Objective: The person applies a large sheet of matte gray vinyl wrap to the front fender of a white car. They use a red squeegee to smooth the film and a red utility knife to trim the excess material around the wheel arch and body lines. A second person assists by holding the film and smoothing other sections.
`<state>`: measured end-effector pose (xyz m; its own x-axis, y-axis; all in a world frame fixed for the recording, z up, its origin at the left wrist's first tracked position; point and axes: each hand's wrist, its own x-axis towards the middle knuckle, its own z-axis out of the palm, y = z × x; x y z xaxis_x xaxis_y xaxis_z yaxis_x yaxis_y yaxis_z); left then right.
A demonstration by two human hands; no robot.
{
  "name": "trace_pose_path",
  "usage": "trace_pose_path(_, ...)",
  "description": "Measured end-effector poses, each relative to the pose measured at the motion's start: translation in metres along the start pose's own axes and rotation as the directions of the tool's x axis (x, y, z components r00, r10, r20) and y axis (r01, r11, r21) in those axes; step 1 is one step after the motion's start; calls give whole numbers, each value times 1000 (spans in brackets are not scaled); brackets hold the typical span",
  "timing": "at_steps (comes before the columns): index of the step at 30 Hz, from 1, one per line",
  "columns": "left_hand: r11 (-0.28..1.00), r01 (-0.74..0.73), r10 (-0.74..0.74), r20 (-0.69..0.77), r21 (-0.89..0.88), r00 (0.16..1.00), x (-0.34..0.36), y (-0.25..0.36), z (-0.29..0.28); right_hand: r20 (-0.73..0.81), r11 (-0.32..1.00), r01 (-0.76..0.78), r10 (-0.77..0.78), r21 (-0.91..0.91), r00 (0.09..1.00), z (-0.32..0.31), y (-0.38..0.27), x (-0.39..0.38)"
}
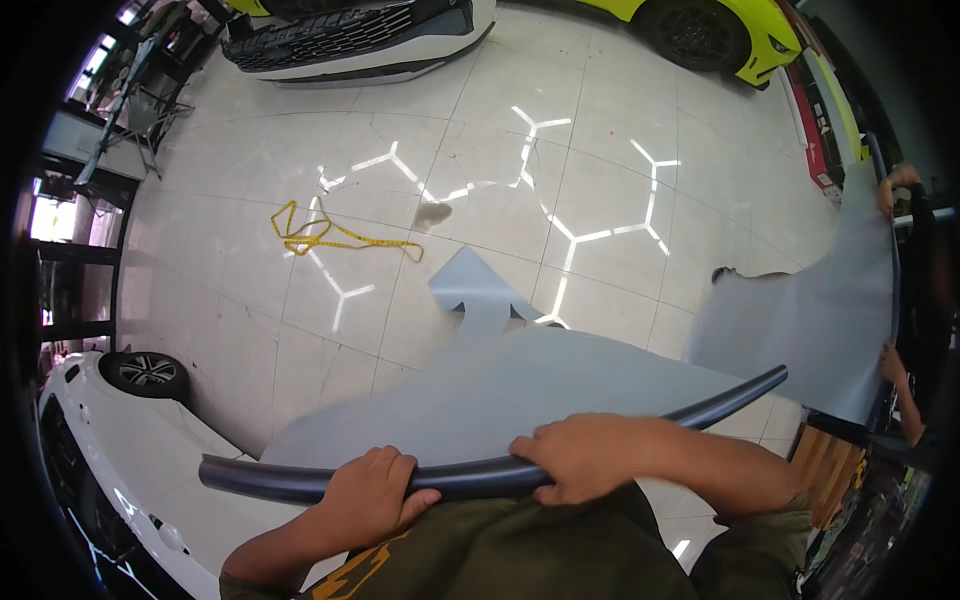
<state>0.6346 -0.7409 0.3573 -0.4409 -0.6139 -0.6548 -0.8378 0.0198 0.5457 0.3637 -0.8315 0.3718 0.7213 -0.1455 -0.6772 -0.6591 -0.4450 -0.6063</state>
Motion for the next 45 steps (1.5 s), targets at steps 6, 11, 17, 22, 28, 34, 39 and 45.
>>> trace_pose_path(6, 944, 177, -121, 208, -280, 971, 47, 22, 14, -126, 976, 63, -90, -207, 988, 10, 53, -25)
trace_pose_path(11, 959, 243, -210, 207, -148, 956, 67, 74, -3, -126, 989, 142, -146, -43, 981, -6, 103, -51)
trace_pose_path(17, 981, 183, -174, -123, 69, 977, 92, 116, -3, 274, 990, 86, -114, 111, 955, -41, 158, -59)
trace_pose_path(22, 911, 396, -352, 275, -120, 895, 134, 132, -32, -420, 891, 174, -361, -420, 833, -29, 174, -96)
trace_pose_path(28, 972, 163, -126, -210, 167, 969, 165, 139, -53, 110, 982, 62, -82, 176, 991, -81, 225, -82)
trace_pose_path(34, 958, 172, -141, 144, -228, 979, 262, 84, -106, -466, 902, -133, -83, -411, 881, -114, 222, -93)
trace_pose_path(39, 911, -113, 206, -202, 396, 957, 319, 98, -187, -104, 931, -198, 240, 307, 965, -169, 282, -77)
trace_pose_path(45, 996, -72, 90, 398, -59, 913, 434, 75, -263, -577, 861, -489, 330, -140, 747, -204, 284, -68)
